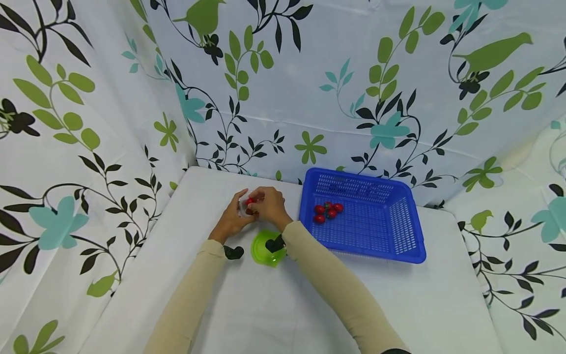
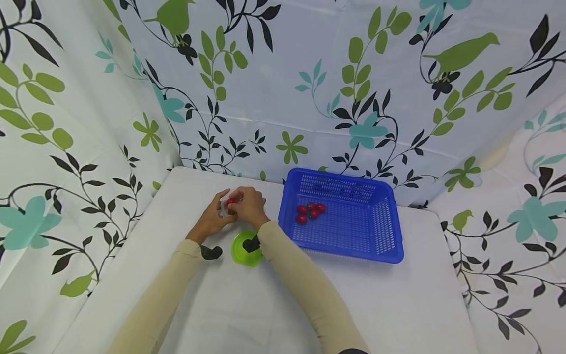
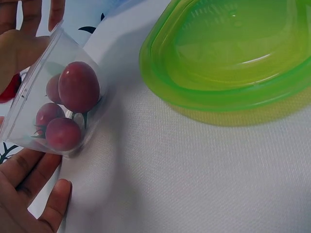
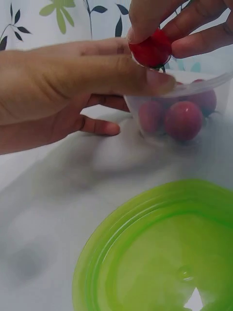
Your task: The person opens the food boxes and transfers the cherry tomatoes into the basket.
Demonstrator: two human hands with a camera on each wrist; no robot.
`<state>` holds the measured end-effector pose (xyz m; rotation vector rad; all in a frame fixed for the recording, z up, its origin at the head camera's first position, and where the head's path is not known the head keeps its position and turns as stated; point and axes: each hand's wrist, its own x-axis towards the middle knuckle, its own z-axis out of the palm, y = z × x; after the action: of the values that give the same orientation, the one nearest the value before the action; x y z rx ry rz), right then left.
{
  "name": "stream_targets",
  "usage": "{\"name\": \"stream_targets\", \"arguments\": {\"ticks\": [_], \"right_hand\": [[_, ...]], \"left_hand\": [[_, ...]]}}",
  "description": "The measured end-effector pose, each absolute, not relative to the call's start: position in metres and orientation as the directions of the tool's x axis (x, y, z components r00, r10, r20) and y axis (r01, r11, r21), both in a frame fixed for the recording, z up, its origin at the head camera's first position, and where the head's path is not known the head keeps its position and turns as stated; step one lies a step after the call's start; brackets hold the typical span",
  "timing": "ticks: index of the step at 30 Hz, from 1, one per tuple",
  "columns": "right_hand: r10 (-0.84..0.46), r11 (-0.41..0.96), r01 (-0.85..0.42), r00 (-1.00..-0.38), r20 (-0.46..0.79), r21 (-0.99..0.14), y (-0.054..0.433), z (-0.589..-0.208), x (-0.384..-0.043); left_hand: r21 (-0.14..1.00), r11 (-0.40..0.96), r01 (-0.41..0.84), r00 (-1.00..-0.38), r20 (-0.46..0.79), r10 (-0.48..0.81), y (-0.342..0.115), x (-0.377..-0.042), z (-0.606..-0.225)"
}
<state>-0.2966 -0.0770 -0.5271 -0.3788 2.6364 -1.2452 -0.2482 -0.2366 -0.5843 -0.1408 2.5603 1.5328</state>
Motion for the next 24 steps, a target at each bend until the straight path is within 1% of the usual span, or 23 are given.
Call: {"name": "stream_targets", "arguments": {"ticks": [7,24], "right_hand": [[-0.300,0.592,-0.154,-0.953,-0.040,-0.791,-0.068,-0.517,-0.298],[-0.273,0.569,-0.182,-0.962,0.024,-0.802,-0.043,-0.489,-0.304]], "left_hand": [[0.850,0.502,-0.162,-0.982,-0.186,-0.001,-0.238,-0.250,-0.587],[0.851,0.494,-0.177,-0.980,-0.196,-0.013,-0.233,-0.248,-0.584]]}}
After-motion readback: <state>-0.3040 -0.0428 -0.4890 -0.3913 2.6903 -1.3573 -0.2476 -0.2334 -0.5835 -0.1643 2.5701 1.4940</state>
